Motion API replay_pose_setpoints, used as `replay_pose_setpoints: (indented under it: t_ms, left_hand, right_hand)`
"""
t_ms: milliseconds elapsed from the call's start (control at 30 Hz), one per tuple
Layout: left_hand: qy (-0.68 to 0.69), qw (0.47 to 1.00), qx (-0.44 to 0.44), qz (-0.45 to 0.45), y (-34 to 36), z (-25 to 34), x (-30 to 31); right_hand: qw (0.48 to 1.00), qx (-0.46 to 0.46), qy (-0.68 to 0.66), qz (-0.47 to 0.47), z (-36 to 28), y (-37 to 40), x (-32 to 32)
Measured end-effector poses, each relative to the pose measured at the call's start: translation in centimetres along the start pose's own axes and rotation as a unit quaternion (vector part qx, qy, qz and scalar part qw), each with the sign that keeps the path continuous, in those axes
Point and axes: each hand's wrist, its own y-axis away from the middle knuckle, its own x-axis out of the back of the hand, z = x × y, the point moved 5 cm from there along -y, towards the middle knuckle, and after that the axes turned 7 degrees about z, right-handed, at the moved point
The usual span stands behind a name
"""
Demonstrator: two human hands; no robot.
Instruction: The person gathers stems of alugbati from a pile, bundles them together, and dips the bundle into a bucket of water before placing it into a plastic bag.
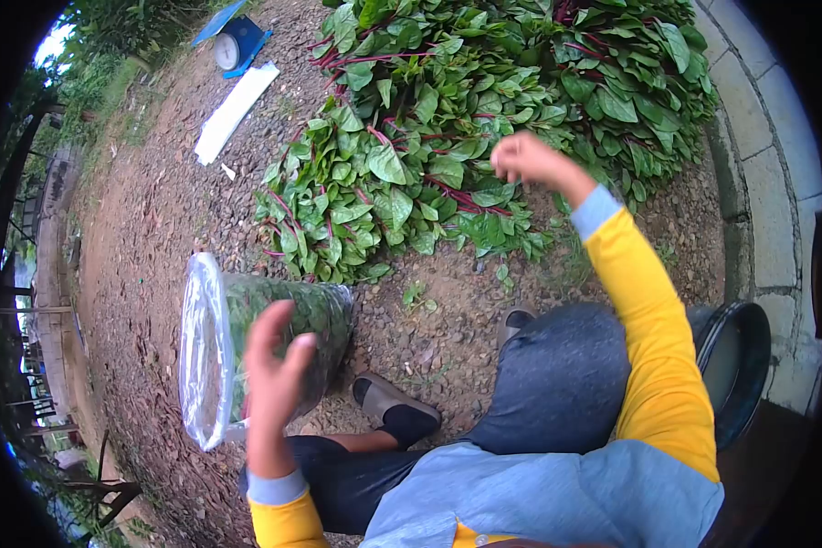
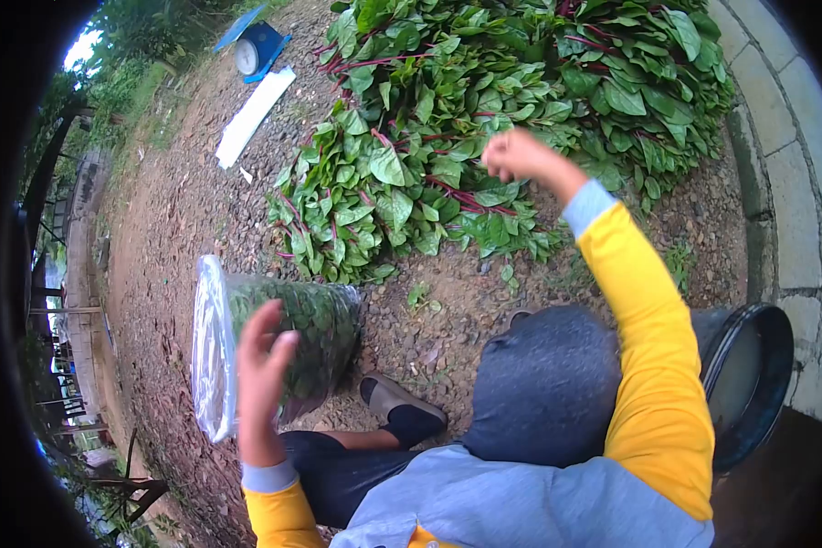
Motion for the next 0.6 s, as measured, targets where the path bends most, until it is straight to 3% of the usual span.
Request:
replay_pose_setpoints:
  t_ms: [33,133,267,300,367,500,533,600]
  left_hand:
    - [0.052,0.997,0.005,-0.049,-0.3,-0.5,-3.6]
    - [0.078,0.988,-0.011,-0.131,0.0,-0.6,-12.2]
    - [0.07,0.984,-0.013,-0.164,0.0,-1.2,-20.1]
    - [0.088,0.98,0.008,-0.179,0.2,-1.5,-21.8]
    - [0.137,0.966,0.057,-0.213,0.9,-2.0,-24.6]
    - [0.223,0.923,0.149,-0.277,1.6,-3.2,-28.2]
    - [0.238,0.914,0.174,-0.28,1.6,-3.4,-28.4]
    - [0.262,0.909,0.2,-0.255,1.0,-4.6,-28.6]
  right_hand:
    - [1.0,-0.011,0.006,-0.022,2.7,0.3,-1.6]
    - [0.987,0.026,0.144,0.059,9.0,0.7,-5.9]
    - [0.931,0.149,0.277,0.188,9.9,-0.5,-9.8]
    - [0.925,0.143,0.29,0.202,9.7,-1.1,-10.3]
    - [0.911,0.13,0.317,0.231,9.2,-2.1,-10.8]
    - [0.893,0.099,0.396,0.188,11.4,-4.2,-10.9]
    - [0.908,0.071,0.374,0.178,11.9,-4.4,-10.6]
    - [0.913,0.104,0.337,0.205,10.3,-3.3,-9.7]
